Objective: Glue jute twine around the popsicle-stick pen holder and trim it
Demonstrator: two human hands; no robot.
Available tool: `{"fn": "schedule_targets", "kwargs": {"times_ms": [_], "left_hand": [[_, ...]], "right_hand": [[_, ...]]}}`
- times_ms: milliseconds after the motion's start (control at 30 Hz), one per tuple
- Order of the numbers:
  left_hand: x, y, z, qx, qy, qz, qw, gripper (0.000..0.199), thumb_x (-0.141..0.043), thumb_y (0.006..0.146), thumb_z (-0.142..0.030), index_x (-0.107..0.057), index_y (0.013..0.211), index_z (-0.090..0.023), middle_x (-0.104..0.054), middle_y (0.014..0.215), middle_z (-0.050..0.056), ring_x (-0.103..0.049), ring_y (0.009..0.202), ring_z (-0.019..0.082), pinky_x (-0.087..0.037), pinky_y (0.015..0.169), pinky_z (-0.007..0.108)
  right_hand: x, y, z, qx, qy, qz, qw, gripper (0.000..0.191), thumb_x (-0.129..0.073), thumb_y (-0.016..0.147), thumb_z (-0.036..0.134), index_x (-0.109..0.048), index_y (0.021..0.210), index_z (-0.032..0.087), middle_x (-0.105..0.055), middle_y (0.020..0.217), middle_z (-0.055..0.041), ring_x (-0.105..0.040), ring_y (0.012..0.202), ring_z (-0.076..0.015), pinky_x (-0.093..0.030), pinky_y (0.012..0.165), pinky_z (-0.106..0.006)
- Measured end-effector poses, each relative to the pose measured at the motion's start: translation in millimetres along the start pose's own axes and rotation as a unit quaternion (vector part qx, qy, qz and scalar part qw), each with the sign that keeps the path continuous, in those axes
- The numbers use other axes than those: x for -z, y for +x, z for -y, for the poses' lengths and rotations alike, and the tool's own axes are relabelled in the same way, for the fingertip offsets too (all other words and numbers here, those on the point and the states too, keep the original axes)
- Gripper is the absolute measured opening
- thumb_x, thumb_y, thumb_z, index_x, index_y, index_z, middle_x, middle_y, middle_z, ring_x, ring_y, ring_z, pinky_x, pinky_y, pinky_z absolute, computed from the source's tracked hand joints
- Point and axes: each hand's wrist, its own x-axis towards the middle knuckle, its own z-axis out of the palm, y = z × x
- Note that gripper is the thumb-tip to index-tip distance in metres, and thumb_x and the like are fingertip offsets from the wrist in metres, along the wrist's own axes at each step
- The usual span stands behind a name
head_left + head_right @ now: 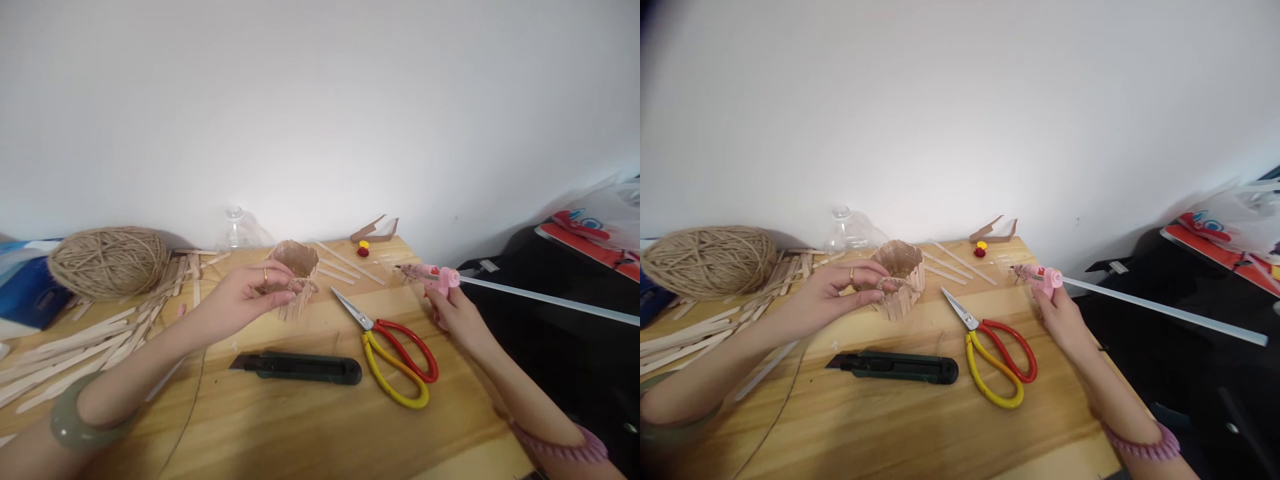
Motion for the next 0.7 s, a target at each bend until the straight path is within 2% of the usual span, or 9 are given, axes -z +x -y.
{"fn": "schedule_targets", "kwargs": {"times_ms": [100, 233, 367, 467, 533, 600, 700], "left_hand": [[3.3, 0.3, -2.5, 0.012, 0.019, 0.013, 1.0, 0.018, -0.064, 0.078, -0.034, -0.071, 0.09, -0.023, -0.07, 0.097, 0.005, -0.063, 0.091, 0.021, -0.049, 0.079, 0.03], [10.3, 1.2, -5.7, 0.019, 0.108, 0.069, 0.992, 0.035, -0.069, 0.071, -0.04, -0.066, 0.102, -0.024, -0.067, 0.111, 0.006, -0.059, 0.105, 0.026, -0.043, 0.091, 0.037], [14.6, 2.4, -0.1, -0.023, 0.194, 0.089, 0.977, 0.042, -0.071, 0.07, -0.033, -0.062, 0.11, -0.023, -0.065, 0.115, 0.009, -0.054, 0.111, 0.03, -0.038, 0.096, 0.041], [13.7, 3.6, 7.0, -0.051, 0.233, 0.1, 0.966, 0.041, -0.071, 0.07, -0.03, -0.062, 0.108, -0.021, -0.065, 0.114, 0.01, -0.053, 0.112, 0.03, -0.032, 0.101, 0.044], [11.7, 4.2, 11.1, -0.064, 0.252, 0.111, 0.959, 0.034, -0.069, 0.072, -0.029, -0.063, 0.105, -0.021, -0.066, 0.109, 0.009, -0.056, 0.108, 0.028, -0.029, 0.102, 0.044], [9.8, 4.4, 14.4, -0.071, 0.257, 0.124, 0.956, 0.019, -0.064, 0.076, -0.026, -0.066, 0.095, -0.022, -0.069, 0.096, 0.006, -0.059, 0.098, 0.025, -0.029, 0.102, 0.044], [8.9, 4.8, 17.8, -0.064, 0.218, 0.109, 0.968, 0.009, -0.06, 0.079, -0.023, -0.069, 0.079, -0.024, -0.07, 0.077, 0.002, -0.061, 0.084, 0.021, -0.027, 0.102, 0.045]], "right_hand": [[-5.5, 5.4, -4.4, 0.012, -0.04, -0.004, 0.999, 0.032, -0.044, 0.081, 0.052, -0.056, 0.089, 0.022, -0.055, 0.05, 0.0017, -0.052, 0.042, -0.0183, -0.041, 0.043, -0.03], [-4.8, 6.5, -5.8, 0.02, -0.101, -0.013, 0.995, 0.038, -0.043, 0.081, 0.054, -0.057, 0.096, 0.022, -0.061, 0.06, -0.003, -0.057, 0.05, -0.0221, -0.041, 0.046, -0.032], [-0.5, 2.9, -3.6, 0.019, -0.159, -0.031, 0.987, 0.049, -0.04, 0.082, 0.056, -0.054, 0.107, 0.016, -0.066, 0.083, -0.0127, -0.063, 0.07, -0.0289, -0.045, 0.055, -0.035], [1.8, 1.5, 0.4, 0.033, -0.188, -0.029, 0.981, 0.049, -0.039, 0.084, 0.055, -0.053, 0.109, 0.015, -0.064, 0.097, -0.0152, -0.064, 0.083, -0.0303, -0.047, 0.063, -0.036], [2.2, 0.1, 3.8, 0.049, -0.201, -0.021, 0.978, 0.045, -0.038, 0.085, 0.052, -0.054, 0.107, 0.016, -0.064, 0.098, -0.0133, -0.064, 0.084, -0.0288, -0.047, 0.064, -0.035], [2.0, -2.6, 7.1, 0.066, -0.214, -0.012, 0.975, 0.04, -0.037, 0.086, 0.049, -0.056, 0.102, 0.017, -0.065, 0.089, -0.0107, -0.064, 0.078, -0.0272, -0.047, 0.061, -0.034], [1.7, -7.2, 10.5, 0.092, -0.227, -0.003, 0.97, 0.034, -0.038, 0.086, 0.045, -0.059, 0.094, 0.018, -0.066, 0.079, -0.009, -0.063, 0.071, -0.0265, -0.046, 0.058, -0.034]]}}
